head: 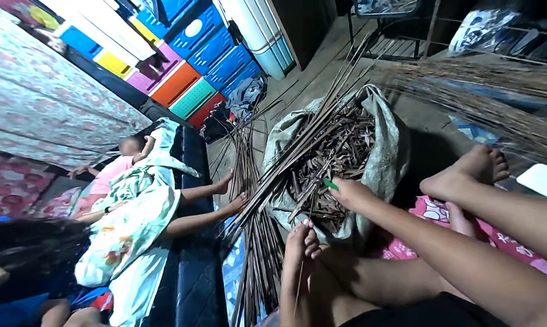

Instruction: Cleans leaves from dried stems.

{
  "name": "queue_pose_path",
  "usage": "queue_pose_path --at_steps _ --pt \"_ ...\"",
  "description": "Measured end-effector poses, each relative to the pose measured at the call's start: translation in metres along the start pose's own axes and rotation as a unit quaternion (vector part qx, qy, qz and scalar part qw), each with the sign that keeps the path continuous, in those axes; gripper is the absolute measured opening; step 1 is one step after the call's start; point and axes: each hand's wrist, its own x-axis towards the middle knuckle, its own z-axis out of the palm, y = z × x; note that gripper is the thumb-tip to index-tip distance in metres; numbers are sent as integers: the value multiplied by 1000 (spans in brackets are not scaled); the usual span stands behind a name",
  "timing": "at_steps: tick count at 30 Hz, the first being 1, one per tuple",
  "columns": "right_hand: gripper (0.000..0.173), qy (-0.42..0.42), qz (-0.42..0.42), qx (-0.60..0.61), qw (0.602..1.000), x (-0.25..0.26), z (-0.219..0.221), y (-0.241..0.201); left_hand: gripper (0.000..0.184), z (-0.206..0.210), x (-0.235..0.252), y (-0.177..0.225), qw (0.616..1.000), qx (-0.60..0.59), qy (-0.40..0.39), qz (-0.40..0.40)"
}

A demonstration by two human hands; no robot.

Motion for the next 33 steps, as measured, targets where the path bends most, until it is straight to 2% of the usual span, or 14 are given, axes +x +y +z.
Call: queue_pose_path --at_steps 3,5,7,11,13,15,19,21,23,25,27,29,31,33 --pt "37 -14 -100 4 995 -28 19 -5 43 -7 9 -1 987 -145 -58 -39" --pt "33 -26 -166 -37 985 -41 32 -6 39 -11 8 -1 951 -270 -122 -88" --pt "31 -9 -189 -74 979 -41 33 -8 30 -15 5 0 905 -361 -178 -141" --pt "37 58 -56 -44 996 1 0 13 28 -17 -1 -6 855 -409 -268 -173" --pt "43 67 14 -49 996 14 -16 21 23 -23 -2 -17 825 -435 -326 -152" --pt "40 64 2 -37 997 4 -20 16 22 -31 6 -24 808 -447 -353 -153" --pt "33 27 -100 -27 994 -40 3 -9 23 -35 15 -25 801 -445 -355 -186" --pt "28 39 -153 -53 986 -47 20 -14 24 -35 14 -23 795 -439 -374 -188" --pt "29 30 -103 -80 991 -44 24 -17 25 -35 8 -25 786 -449 -388 -173" --pt "35 25 12 -68 997 -30 10 -14 26 -36 2 -28 783 -446 -410 -141" --pt "36 74 45 -61 994 -24 -7 -5 26 -37 -3 -28 787 -432 -420 -135" --pt "34 158 -35 -38 986 -36 -13 2 25 -36 -4 -29 786 -432 -416 -152" --pt "36 218 -191 -14 957 -51 -2 4 24 -35 0 -33 779 -438 -415 -168" --pt "46 180 -331 -27 926 -63 12 1 23 -37 3 -37 774 -433 -424 -183"
